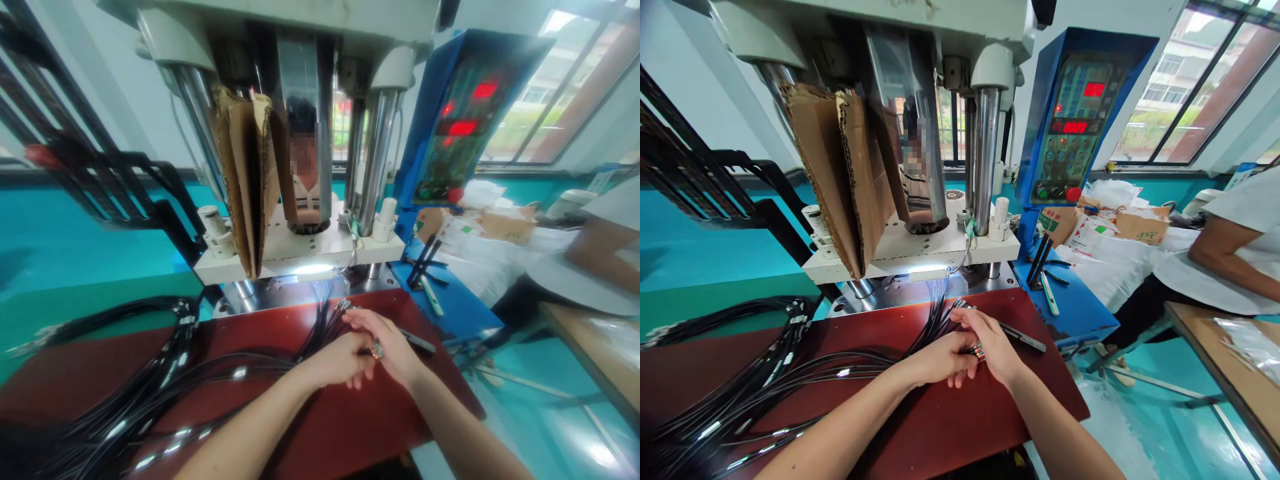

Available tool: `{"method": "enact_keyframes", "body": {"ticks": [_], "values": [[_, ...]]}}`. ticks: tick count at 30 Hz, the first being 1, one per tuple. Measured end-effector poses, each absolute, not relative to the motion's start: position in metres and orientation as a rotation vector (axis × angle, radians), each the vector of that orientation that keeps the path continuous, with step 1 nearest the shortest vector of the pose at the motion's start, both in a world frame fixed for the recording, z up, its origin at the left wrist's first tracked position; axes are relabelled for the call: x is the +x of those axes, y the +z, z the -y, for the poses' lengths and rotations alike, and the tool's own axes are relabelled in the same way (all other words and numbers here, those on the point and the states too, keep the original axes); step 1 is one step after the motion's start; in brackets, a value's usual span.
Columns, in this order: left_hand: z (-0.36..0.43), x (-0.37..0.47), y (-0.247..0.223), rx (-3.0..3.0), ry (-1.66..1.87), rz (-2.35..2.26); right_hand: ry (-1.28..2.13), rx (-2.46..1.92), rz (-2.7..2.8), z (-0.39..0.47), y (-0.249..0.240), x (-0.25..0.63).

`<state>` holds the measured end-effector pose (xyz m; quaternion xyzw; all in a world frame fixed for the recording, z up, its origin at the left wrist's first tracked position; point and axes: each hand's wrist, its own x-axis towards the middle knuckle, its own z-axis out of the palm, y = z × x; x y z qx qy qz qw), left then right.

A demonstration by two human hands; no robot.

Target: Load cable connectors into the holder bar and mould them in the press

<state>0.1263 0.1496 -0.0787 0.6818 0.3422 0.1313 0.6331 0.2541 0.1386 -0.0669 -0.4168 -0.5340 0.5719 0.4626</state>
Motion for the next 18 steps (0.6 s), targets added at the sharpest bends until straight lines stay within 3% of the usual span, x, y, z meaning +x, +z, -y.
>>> {"method": "enact_keyframes", "body": {"ticks": [4,10,12,14,18], "values": [[-0.152,0.119,-0.081,1.39,0.462,-0.787,1.324,-1.095,1.42,-0.149,-0.071,0.278],[-0.155,0.11,-0.074,1.183,0.514,-0.665,0.103,-1.9,2.348,-0.129,-0.085,0.336],[-0.154,0.11,-0.073,1.166,0.532,-0.661,-0.087,-2.036,2.439,-0.116,-0.086,0.339],[-0.153,0.111,-0.071,1.138,0.55,-0.689,-0.005,-2.076,2.456,-0.107,-0.083,0.338],[-0.149,0.111,-0.069,1.073,0.541,-0.727,0.564,-1.961,2.277,-0.098,-0.083,0.339]]}}
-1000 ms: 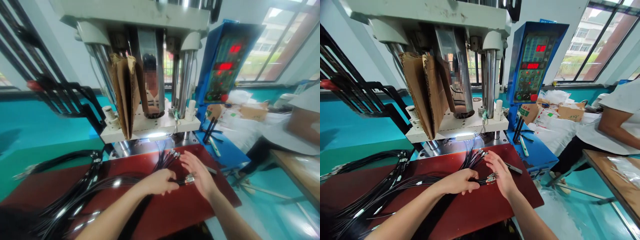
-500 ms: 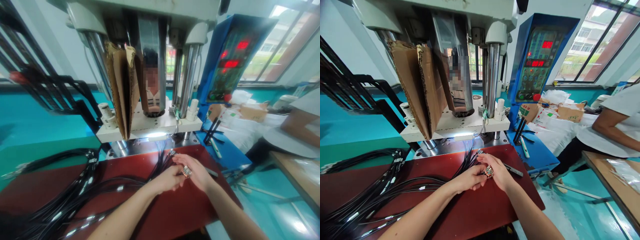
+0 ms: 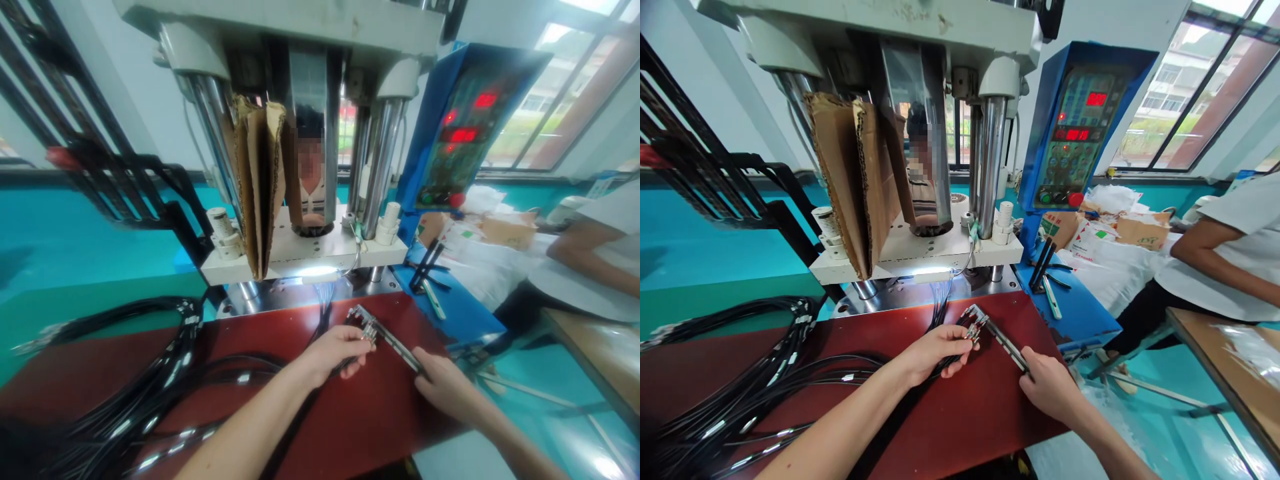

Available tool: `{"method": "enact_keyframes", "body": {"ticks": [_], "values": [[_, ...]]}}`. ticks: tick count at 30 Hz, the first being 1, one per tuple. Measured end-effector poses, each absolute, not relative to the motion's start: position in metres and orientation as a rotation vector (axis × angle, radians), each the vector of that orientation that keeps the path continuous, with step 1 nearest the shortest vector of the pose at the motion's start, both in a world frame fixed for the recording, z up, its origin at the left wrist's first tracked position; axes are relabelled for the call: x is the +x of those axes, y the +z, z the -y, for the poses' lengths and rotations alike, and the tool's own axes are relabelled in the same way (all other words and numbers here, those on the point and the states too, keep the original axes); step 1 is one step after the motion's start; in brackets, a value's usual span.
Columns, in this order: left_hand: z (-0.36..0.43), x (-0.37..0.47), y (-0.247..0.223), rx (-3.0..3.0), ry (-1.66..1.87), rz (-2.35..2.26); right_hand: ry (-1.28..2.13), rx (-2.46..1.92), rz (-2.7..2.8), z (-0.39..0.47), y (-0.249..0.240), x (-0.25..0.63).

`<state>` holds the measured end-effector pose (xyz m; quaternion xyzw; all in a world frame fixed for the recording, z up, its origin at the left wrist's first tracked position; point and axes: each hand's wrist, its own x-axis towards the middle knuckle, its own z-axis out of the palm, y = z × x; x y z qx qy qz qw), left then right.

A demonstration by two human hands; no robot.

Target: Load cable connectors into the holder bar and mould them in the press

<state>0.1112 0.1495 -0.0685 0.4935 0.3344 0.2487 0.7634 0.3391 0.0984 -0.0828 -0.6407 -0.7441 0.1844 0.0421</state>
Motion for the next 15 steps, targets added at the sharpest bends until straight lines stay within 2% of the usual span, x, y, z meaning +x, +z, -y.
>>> {"method": "enact_keyframes", "body": {"ticks": [5,10,15], "values": [[-0.144,0.117,-0.066,1.21,0.532,-0.841,1.334,-1.748,1.553,-0.087,-0.096,0.336],[-0.135,0.134,-0.072,1.452,0.578,-0.999,1.29,-1.433,1.162,-0.076,-0.097,0.302],[-0.125,0.149,-0.086,1.633,0.608,-1.097,1.239,-1.307,0.904,-0.078,-0.097,0.274]]}}
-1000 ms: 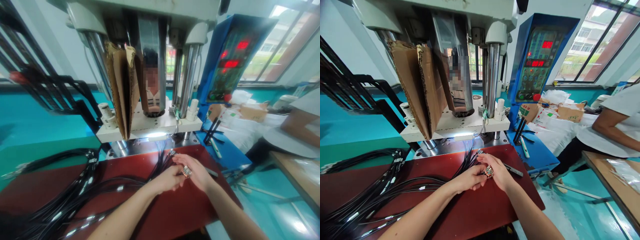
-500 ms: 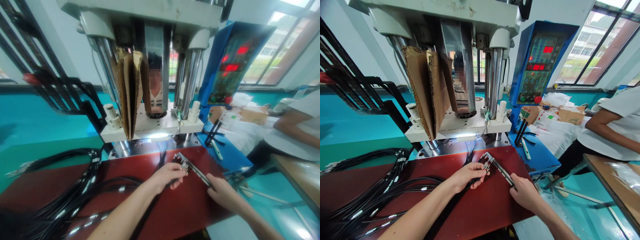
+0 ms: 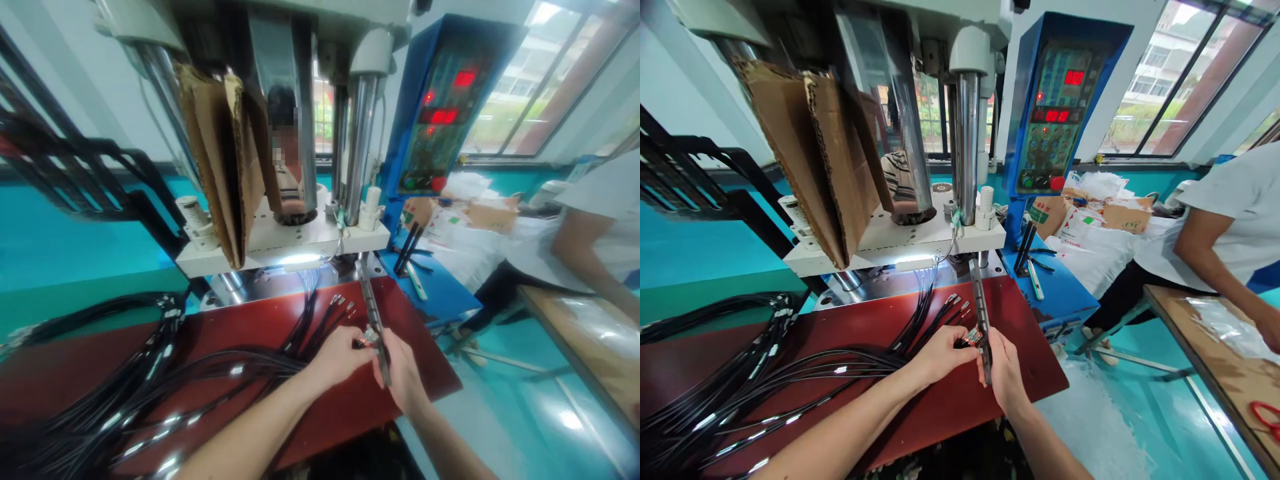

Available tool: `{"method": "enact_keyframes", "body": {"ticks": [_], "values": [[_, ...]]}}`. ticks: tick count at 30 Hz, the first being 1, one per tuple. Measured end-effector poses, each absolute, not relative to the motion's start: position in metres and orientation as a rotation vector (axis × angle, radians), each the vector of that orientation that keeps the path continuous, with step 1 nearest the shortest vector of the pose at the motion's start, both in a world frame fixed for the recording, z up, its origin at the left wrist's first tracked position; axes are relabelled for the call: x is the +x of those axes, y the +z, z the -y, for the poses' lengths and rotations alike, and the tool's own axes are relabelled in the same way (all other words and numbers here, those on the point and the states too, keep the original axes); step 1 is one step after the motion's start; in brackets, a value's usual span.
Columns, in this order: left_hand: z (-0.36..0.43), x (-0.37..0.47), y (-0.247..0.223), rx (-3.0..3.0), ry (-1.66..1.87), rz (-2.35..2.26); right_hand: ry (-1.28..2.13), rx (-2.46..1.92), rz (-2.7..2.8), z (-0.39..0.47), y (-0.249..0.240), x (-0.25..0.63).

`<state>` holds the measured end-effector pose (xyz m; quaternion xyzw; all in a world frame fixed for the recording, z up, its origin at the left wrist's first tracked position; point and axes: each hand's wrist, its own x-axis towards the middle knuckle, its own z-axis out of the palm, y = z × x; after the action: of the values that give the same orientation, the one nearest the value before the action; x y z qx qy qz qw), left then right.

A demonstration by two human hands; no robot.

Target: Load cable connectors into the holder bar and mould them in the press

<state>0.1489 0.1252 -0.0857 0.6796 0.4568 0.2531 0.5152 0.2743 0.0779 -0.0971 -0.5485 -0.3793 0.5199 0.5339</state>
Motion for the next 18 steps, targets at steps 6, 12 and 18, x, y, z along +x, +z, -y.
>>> {"method": "enact_keyframes", "body": {"ticks": [6,12,18], "values": [[-0.123,0.154,-0.092,1.591,0.599,-1.142,1.166,-1.366,0.948,-0.078,-0.104,0.271],[-0.123,0.151,-0.091,1.527,0.599,-1.031,1.007,-1.435,1.171,-0.078,-0.105,0.269],[-0.135,0.144,-0.082,1.356,0.678,-0.929,1.164,-1.414,0.982,-0.078,-0.105,0.272]]}}
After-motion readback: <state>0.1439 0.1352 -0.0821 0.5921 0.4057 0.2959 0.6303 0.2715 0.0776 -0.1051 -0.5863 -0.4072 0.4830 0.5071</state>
